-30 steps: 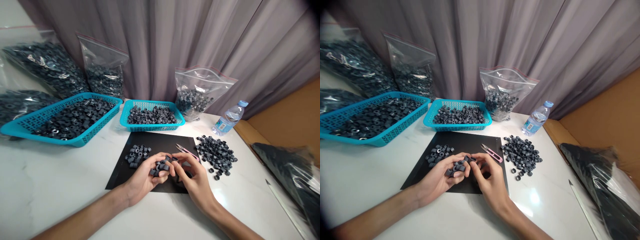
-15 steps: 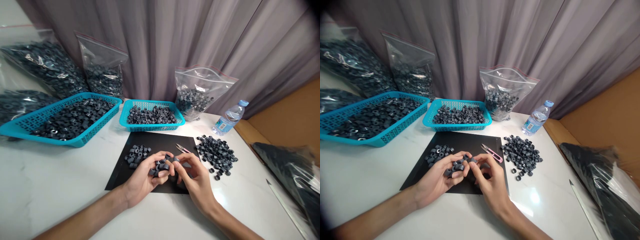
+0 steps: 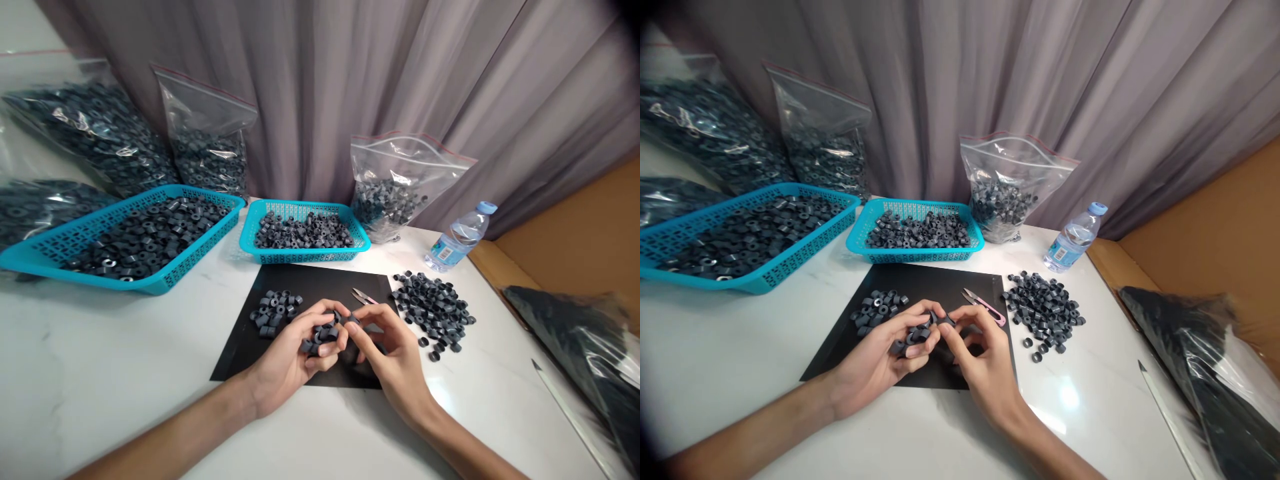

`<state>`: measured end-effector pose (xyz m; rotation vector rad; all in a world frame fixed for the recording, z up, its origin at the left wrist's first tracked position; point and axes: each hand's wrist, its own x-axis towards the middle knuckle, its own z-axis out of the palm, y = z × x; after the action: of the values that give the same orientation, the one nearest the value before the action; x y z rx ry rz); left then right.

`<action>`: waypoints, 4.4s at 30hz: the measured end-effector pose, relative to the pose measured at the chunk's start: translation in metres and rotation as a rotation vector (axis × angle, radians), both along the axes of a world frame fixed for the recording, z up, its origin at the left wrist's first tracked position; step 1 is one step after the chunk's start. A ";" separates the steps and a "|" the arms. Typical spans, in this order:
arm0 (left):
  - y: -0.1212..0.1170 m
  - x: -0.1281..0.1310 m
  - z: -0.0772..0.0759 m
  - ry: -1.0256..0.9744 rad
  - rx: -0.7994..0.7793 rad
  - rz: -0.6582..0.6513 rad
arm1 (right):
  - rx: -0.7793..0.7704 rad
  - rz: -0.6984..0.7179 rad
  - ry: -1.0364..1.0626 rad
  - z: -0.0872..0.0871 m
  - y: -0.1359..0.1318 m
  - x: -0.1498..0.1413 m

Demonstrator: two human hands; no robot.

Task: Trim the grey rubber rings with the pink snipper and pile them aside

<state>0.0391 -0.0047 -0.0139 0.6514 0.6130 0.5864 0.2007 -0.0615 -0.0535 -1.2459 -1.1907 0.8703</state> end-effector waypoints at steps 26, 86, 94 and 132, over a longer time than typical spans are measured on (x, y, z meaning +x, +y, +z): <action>-0.005 0.001 -0.007 0.034 -0.099 0.114 | -0.013 -0.024 -0.117 -0.003 -0.001 0.000; -0.004 0.004 -0.005 0.121 -0.001 0.113 | -0.044 -0.037 -0.193 -0.008 0.001 0.002; -0.006 0.004 -0.006 0.121 0.006 0.097 | -0.036 0.004 -0.190 -0.007 0.001 0.003; -0.005 0.006 -0.005 0.026 -0.242 0.190 | 0.089 -0.098 -0.126 -0.002 -0.003 0.005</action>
<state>0.0453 -0.0099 -0.0185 0.3765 0.7620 0.6688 0.2052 -0.0644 -0.0556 -1.2905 -1.2438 0.6687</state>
